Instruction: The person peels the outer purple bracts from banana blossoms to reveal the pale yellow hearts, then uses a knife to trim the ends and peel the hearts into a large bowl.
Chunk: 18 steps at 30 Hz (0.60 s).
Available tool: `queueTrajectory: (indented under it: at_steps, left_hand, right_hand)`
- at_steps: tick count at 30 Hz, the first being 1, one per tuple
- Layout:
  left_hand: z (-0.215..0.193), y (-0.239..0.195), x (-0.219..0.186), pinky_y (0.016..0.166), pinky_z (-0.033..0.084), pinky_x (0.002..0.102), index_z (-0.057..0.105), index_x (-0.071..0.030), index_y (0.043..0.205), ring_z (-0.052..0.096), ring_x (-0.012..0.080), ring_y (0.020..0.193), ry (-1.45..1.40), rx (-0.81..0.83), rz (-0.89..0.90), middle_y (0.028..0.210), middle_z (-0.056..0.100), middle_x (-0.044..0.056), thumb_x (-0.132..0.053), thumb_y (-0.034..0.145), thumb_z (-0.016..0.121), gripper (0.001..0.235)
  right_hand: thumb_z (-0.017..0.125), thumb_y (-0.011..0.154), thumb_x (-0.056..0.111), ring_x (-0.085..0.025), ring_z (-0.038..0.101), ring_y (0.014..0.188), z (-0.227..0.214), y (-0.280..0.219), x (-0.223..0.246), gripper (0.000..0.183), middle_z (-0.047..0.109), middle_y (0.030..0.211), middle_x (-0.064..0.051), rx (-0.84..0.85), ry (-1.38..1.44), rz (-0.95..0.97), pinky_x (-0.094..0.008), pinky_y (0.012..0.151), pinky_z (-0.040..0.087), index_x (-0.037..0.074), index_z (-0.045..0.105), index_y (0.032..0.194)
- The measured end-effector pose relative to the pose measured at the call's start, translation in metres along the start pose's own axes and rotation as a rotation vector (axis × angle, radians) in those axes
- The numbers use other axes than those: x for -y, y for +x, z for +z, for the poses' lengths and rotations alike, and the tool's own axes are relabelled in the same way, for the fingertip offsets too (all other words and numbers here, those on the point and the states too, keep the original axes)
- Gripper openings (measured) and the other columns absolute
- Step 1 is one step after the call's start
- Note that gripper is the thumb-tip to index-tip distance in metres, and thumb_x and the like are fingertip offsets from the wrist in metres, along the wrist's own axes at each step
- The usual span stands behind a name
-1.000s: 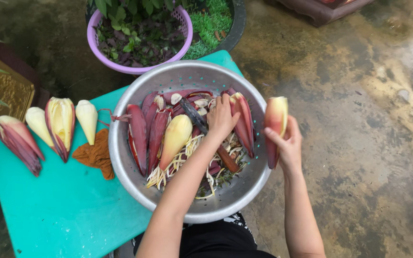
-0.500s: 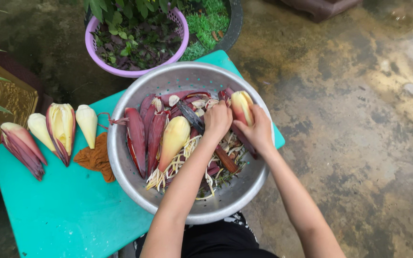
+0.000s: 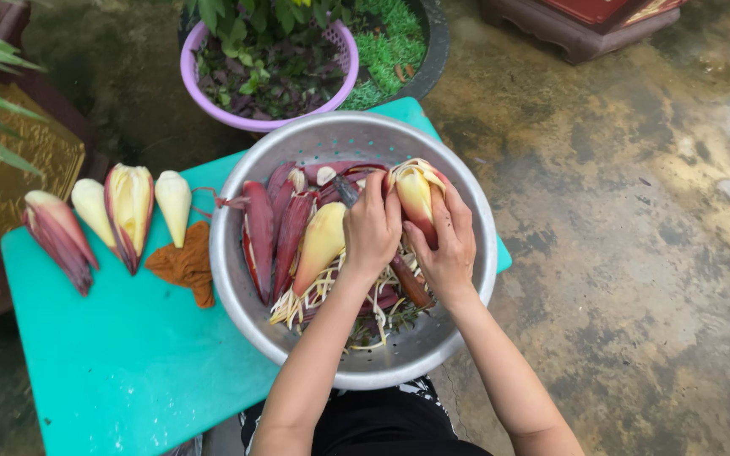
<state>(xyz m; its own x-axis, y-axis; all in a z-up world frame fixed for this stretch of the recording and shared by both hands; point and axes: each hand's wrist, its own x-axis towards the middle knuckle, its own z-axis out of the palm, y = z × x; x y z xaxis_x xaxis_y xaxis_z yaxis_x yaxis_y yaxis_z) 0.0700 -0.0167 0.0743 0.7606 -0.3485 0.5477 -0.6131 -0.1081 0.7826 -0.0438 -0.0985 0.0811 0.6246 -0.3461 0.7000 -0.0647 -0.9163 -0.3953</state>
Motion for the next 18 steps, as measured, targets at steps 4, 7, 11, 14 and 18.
queueTrajectory:
  at_steps: [4,7,11,14,18]
  left_hand:
    - [-0.064,-0.004,-0.027,0.076,0.057,0.049,0.058,-0.009,0.131,0.071,0.0413,0.095,0.029,-0.067,0.006,0.111,0.071,0.019,-0.015,0.100,0.057,0.031]
    - [-0.100,-0.010,-0.035,0.077,0.057,0.047,0.056,-0.009,0.138,0.070,0.0404,0.100,0.061,-0.118,0.033,0.117,0.067,0.019,-0.016,0.097,0.060,0.042]
    - [-0.127,-0.025,-0.026,0.090,0.057,0.044,0.057,-0.012,0.142,0.069,0.0356,0.109,0.075,-0.137,0.019,0.121,0.066,0.013,-0.018,0.100,0.059,0.042]
    - [-0.138,-0.032,-0.011,0.103,0.053,0.044,0.047,-0.010,0.152,0.066,0.0352,0.122,-0.009,-0.122,0.062,0.133,0.061,0.015,-0.017,0.103,0.062,0.052]
    - [-0.141,-0.046,0.002,0.103,0.055,0.036,0.011,-0.012,0.165,0.063,0.0273,0.128,-0.637,0.171,-0.299,0.144,0.053,0.019,-0.015,0.085,0.076,0.103]
  right_hand:
    - [0.089,0.082,0.010,-0.037,0.054,0.130,0.019,-0.004,0.033,0.061,0.050,0.144,-0.020,-0.012,0.018,0.066,-0.041,0.105,0.050,0.000,0.064,0.137]
    - [0.091,0.077,0.011,-0.032,0.058,0.121,0.025,0.007,0.055,0.050,0.048,0.139,-0.021,-0.011,0.246,0.142,-0.039,0.100,0.051,0.000,0.067,0.119]
    - [0.085,0.067,0.005,-0.040,0.045,0.130,0.030,0.020,0.078,0.048,0.043,0.138,-0.032,-0.020,0.383,-0.212,-0.048,0.105,0.038,-0.004,0.059,0.107]
    - [0.089,0.078,0.021,-0.022,0.067,0.111,0.045,0.024,0.082,0.049,0.069,0.117,-0.014,0.289,0.870,0.399,-0.038,0.102,0.054,0.004,0.062,0.116]
    - [0.091,0.079,0.021,-0.018,0.061,0.094,0.072,0.040,0.086,0.039,0.063,0.096,-0.007,0.151,0.735,0.345,-0.035,0.086,0.051,0.003,0.060,0.095]
